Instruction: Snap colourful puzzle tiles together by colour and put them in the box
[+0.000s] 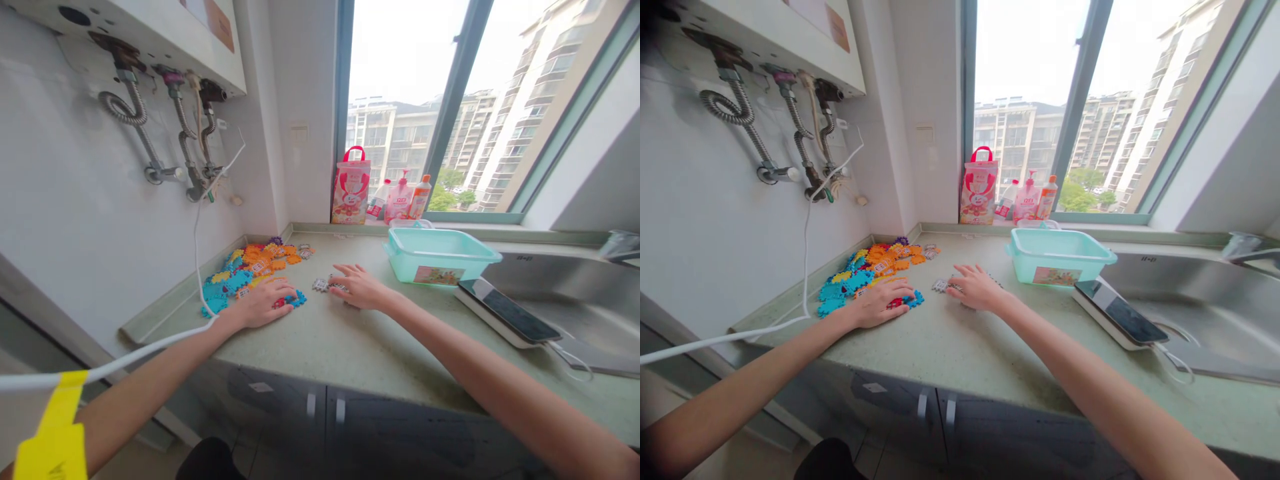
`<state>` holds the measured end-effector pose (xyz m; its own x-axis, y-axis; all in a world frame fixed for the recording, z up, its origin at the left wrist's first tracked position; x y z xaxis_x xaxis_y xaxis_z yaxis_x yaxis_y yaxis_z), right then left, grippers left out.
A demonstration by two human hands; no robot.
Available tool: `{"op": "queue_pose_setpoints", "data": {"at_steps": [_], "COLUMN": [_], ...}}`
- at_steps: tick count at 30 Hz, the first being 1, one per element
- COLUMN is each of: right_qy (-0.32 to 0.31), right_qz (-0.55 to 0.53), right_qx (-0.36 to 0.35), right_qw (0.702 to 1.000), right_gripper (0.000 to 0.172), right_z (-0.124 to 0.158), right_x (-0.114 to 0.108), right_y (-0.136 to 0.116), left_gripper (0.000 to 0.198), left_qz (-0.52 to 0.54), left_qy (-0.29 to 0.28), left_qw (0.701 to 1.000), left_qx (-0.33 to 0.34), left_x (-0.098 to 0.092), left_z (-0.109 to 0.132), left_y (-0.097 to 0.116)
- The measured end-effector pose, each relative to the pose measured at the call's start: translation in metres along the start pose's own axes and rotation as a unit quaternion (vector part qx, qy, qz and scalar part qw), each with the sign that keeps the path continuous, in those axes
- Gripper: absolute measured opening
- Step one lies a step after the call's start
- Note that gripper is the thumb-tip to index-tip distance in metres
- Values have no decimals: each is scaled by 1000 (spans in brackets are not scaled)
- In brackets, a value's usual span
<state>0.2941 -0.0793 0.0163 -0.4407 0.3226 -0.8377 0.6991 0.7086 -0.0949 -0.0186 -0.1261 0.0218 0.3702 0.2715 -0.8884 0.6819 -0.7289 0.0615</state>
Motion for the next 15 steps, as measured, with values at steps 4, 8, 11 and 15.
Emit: {"op": "queue_pose_setpoints", "data": {"at_steps": [4, 8, 11, 15], "right_qy": [38, 52, 65, 86], "right_qz": [-16, -52, -70, -98], "right_qx": [30, 83, 98, 107], "right_qw": [999, 994, 991, 986], "right_gripper": [60, 66, 64, 61], "right_z": [36, 56, 57, 55], "right_x": [-23, -26, -25, -35], "right_y": [28, 50, 53, 48], "left_gripper": [37, 46, 56, 67], "left_qz": [-115, -173, -168, -148], "left_qy": [33, 62, 28, -46], "left_qw": [992, 978, 972, 960], "left_qx": [-42, -103, -162, -232], "left_x": [5, 21, 38, 65], "left_z": [-12, -60, -116, -182], "left_y": [-20, -41, -61, -86]}}
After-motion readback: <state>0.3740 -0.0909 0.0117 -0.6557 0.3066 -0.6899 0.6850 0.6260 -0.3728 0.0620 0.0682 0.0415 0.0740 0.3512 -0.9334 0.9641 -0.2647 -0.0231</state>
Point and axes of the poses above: each hand's wrist, its own z-axis away from the middle knuckle, its own x-axis out of the palm, y = z × x, the point moved 2 cm from there along -z, towards the middle knuckle, and after that the axes turned 15 degrees about y, right-handed, at the moved point
